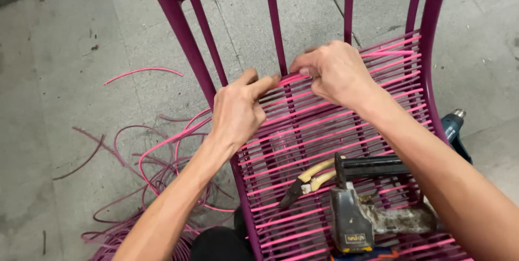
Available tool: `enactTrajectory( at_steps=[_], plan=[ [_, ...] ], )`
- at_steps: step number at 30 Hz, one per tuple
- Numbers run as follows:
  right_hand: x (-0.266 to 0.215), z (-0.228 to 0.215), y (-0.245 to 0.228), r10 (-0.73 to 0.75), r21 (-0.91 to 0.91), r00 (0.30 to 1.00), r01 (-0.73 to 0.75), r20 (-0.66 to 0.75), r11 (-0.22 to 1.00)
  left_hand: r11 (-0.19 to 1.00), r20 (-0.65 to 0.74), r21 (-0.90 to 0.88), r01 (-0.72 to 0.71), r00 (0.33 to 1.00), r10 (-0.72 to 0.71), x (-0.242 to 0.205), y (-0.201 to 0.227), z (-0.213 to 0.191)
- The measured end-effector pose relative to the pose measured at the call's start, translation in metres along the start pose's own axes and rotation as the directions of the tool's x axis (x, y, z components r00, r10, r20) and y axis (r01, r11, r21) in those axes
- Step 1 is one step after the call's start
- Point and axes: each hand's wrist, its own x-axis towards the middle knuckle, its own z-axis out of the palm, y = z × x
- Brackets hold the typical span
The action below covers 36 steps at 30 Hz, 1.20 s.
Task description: Weaving pink plastic cord into a metal chair frame and securing it with tools.
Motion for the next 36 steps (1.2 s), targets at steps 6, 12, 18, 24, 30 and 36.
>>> enactTrajectory(
  at_steps=[6, 12, 18, 24, 30, 36],
  plan=[
    [-0.004, 0.002, 0.001, 0.006, -0.007, 0.999, -0.006, 0.038, 1.000, 0.953, 0.034, 0.237, -0.190, 0.982, 0.188, -0.005, -0.017, 0.013],
    [-0.004, -0.001, -0.004, 0.024, 0.031, 1.000, -0.025, 0.020, 0.999, 0.838, -0.106, 0.447, -0.312, 0.912, 0.396, -0.009, -0.029, 0.024],
    [-0.009, -0.001, -0.005, -0.014, 0.045, 1.000, 0.014, 0.010, 0.999, 0.786, -0.115, 0.498, -0.366, 0.871, 0.478, -0.007, -0.031, 0.020],
    [-0.016, -0.009, -0.009, -0.086, -0.124, 0.996, 0.088, 0.018, 0.988, 0.751, -0.104, 0.541, -0.379, 0.856, 0.507, -0.007, -0.033, 0.021],
    [-0.040, -0.062, -0.004, -0.152, -0.198, 0.979, 0.124, -0.132, 0.972, 0.760, -0.118, 0.528, -0.379, 0.854, 0.507, -0.008, -0.033, 0.022],
    [-0.080, -0.085, 0.033, -0.002, -0.232, 0.970, -0.056, -0.243, 0.971, 0.758, -0.102, 0.535, -0.374, 0.862, 0.497, -0.009, -0.030, 0.020]
  ],
)
